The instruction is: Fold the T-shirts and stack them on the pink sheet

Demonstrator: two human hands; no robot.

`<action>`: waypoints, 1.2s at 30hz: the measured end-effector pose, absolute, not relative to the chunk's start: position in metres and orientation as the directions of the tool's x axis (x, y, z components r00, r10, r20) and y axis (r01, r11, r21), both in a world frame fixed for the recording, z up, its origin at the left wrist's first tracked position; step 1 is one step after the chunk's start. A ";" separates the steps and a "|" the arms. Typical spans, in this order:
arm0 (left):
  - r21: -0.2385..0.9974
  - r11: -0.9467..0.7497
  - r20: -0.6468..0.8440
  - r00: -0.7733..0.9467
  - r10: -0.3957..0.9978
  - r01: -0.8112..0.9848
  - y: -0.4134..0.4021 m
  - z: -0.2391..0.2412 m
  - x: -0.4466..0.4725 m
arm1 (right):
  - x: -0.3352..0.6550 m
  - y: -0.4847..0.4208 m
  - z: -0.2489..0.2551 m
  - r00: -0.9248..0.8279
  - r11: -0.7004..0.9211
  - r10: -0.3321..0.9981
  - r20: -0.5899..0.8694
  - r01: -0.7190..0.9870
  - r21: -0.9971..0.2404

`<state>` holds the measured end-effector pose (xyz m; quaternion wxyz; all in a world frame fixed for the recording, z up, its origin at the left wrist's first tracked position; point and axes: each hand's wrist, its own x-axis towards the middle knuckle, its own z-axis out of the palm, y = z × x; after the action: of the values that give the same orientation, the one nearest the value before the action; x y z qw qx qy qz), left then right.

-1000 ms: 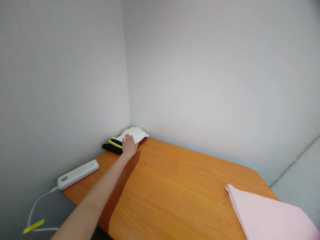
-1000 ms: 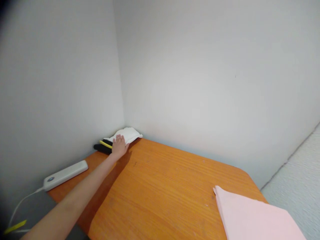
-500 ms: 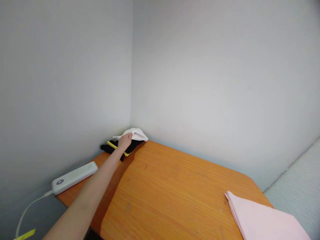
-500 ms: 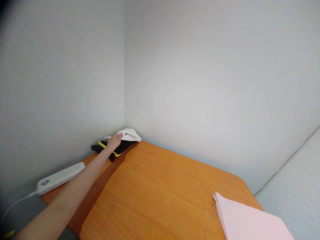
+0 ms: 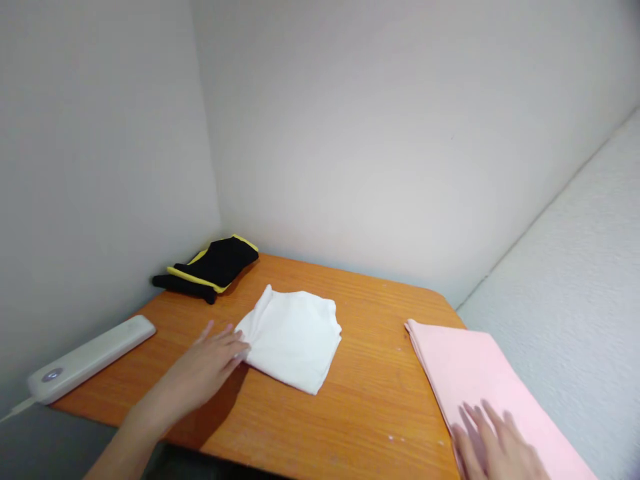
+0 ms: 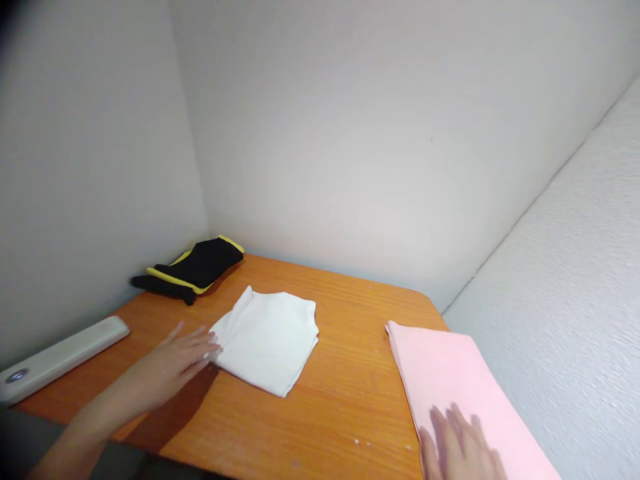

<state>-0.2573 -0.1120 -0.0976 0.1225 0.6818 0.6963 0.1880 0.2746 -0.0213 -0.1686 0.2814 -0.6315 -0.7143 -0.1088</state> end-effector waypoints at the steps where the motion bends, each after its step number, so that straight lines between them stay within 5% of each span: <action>1: 0.421 -0.025 0.138 -0.038 0.990 0.907 -0.112 -0.092 -0.242 | 0.252 -0.027 -0.170 -0.102 0.256 0.827 0.553 0.944 -0.209; 5: 0.457 -0.196 0.211 0.108 0.971 0.868 -0.102 -0.082 -0.157 | 0.150 -0.048 -0.167 -0.314 0.462 0.835 0.453 0.845 -0.267; 11: 0.345 -0.082 0.197 0.013 0.980 0.935 -0.090 -0.117 -0.100 | 0.085 -0.067 -0.160 -0.361 0.504 0.850 0.384 0.767 -0.396; 16: 0.702 -0.087 0.209 -0.088 0.974 0.707 -0.096 -0.134 -0.117 | 0.078 -0.070 -0.152 -0.244 0.407 0.904 0.351 0.743 -0.531; 21: 0.990 -0.023 0.026 -0.014 1.000 0.142 -0.113 -0.135 -0.106 | 0.057 -0.069 -0.147 -0.268 0.388 0.920 0.287 0.503 -0.772; 28: 0.979 0.110 -0.104 0.042 0.994 -0.174 -0.127 -0.137 -0.103 | 0.045 -0.082 -0.151 -0.271 0.210 0.948 0.165 0.144 -0.967; 31: 0.930 0.115 -0.165 -0.117 0.979 -0.348 -0.131 -0.140 -0.111 | 0.052 -0.086 -0.145 -0.219 0.158 0.964 0.153 0.005 -0.987; 36: 0.862 -0.124 -0.130 -0.450 0.883 -0.492 -0.141 -0.118 -0.137 | 0.075 -0.090 -0.122 -0.166 -0.035 0.986 0.030 -0.376 -0.926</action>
<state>-0.1371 -0.1410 -0.1181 0.4787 0.2138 0.4571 0.7185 0.0753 -0.0903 -0.1217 0.5422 -0.3511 -0.4344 0.6278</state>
